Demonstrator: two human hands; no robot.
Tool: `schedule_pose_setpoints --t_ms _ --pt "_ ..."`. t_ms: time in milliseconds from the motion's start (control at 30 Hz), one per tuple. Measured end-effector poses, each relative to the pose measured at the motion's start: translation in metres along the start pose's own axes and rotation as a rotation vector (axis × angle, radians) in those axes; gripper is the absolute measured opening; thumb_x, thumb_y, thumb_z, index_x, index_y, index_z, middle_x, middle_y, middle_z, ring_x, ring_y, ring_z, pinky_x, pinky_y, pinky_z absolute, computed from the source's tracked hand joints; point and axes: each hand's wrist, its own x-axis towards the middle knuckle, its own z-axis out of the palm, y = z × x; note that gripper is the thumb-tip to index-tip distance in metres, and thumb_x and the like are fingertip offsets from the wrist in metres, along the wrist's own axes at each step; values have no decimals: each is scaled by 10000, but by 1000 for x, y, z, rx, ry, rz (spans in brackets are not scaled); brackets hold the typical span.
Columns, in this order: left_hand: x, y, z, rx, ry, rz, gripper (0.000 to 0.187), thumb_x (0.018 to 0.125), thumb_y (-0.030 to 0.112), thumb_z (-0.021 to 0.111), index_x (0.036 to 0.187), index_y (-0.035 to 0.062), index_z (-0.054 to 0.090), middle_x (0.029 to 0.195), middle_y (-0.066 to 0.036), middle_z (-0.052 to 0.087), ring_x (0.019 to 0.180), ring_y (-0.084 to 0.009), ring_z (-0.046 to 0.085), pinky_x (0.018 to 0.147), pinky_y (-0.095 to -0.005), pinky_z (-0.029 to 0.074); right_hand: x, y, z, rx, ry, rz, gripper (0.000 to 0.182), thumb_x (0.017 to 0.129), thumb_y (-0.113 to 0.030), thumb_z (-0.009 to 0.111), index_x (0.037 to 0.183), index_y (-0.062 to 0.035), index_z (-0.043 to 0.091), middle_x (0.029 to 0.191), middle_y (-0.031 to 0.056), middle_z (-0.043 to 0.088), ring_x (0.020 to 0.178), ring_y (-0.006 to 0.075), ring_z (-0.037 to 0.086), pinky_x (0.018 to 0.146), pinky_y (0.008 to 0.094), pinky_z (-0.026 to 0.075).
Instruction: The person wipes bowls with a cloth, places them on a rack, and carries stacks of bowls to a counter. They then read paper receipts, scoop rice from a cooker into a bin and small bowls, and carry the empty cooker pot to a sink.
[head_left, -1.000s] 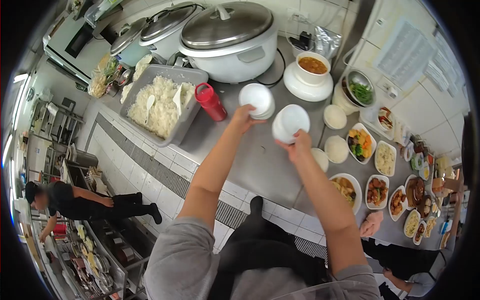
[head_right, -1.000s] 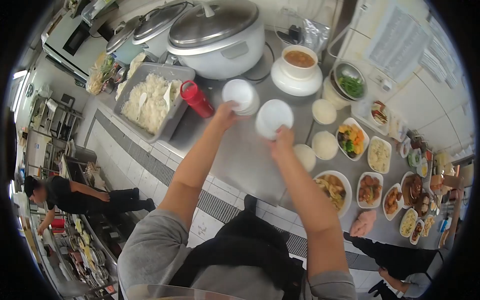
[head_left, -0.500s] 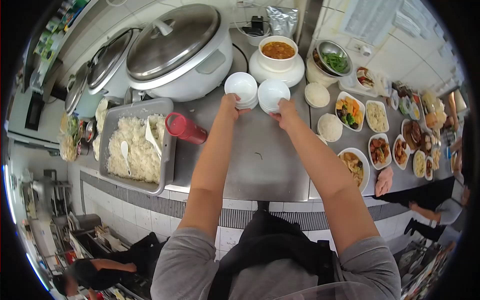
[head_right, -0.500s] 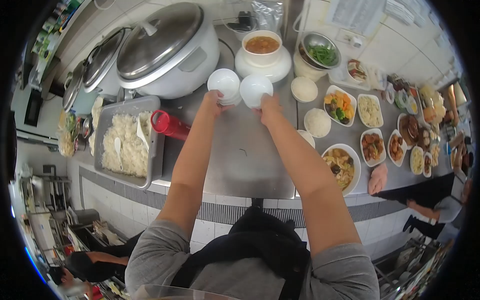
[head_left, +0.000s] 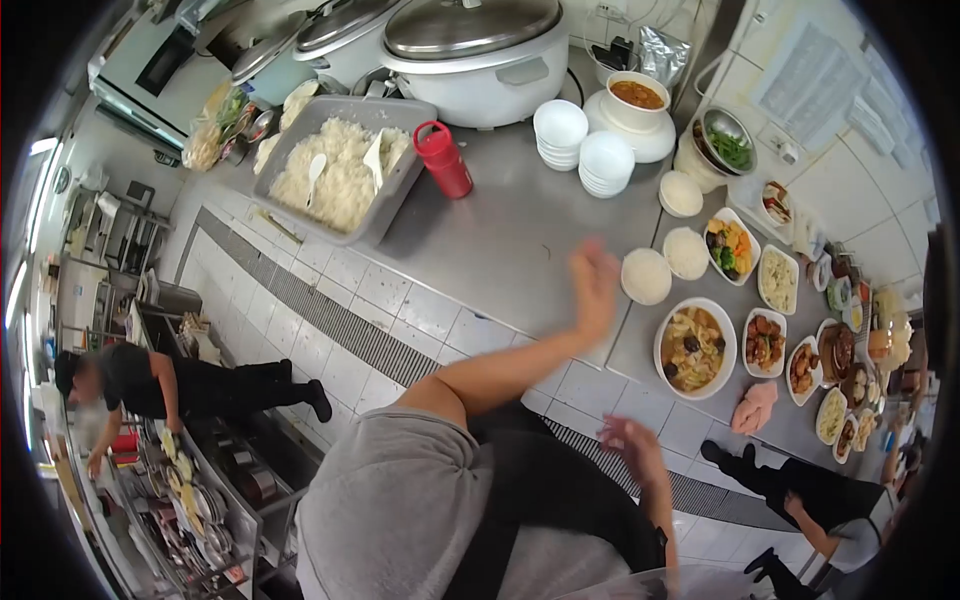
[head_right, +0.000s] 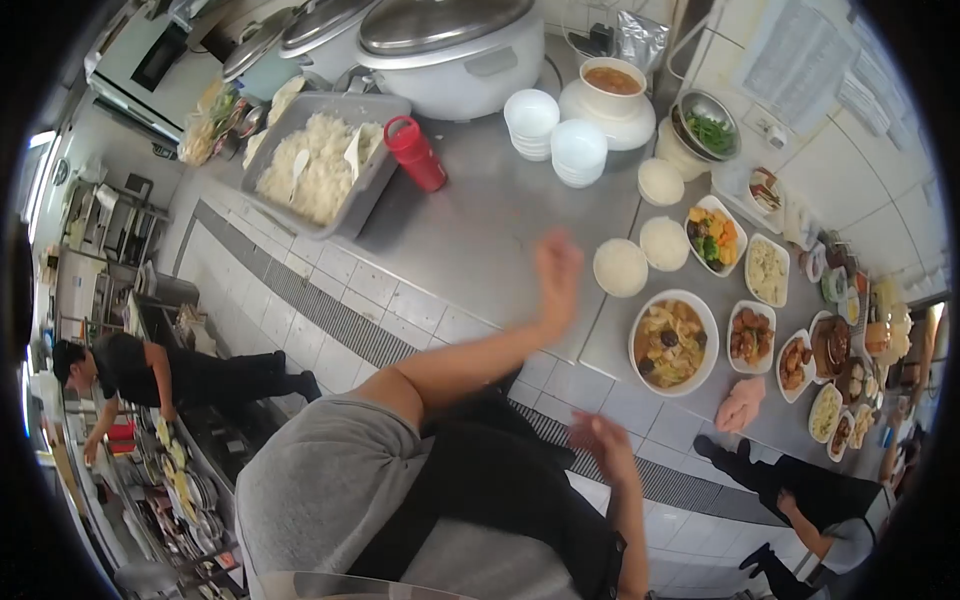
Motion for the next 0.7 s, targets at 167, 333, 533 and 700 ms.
schedule_pose_setpoints --t_ms 167,333,533,700 --pt "-249 90 95 -205 -1288 -375 181 1001 220 542 1028 44 573 979 -45 591 928 -141 545 815 -332 436 -149 199 -135 -395 578 -7 345 932 -264 636 1118 27 649 882 99 688 747 164 638 705 323 529" --pt "-414 85 154 99 -2113 115 393 972 372 552 773 57 680 700 -125 661 636 -329 608 634 -407 480 -253 233 -178 -131 947 -126 291 949 -235 617 1086 20 648 898 70 690 704 138 622 655 300 522" --pt "-537 16 173 216 -2351 31 438 990 396 512 879 16 700 743 -181 667 628 -321 624 598 -394 464 -305 238 -210 153 1070 -369 352 924 -216 636 1203 -1 624 982 94 690 803 153 640 728 304 534" --pt "-607 -11 228 363 -2453 277 440 972 411 533 792 28 654 696 -172 637 655 -338 629 611 -418 469 -344 257 -274 4 997 -290 379 924 -238 635 1227 -11 612 1020 85 683 850 153 636 761 312 532"
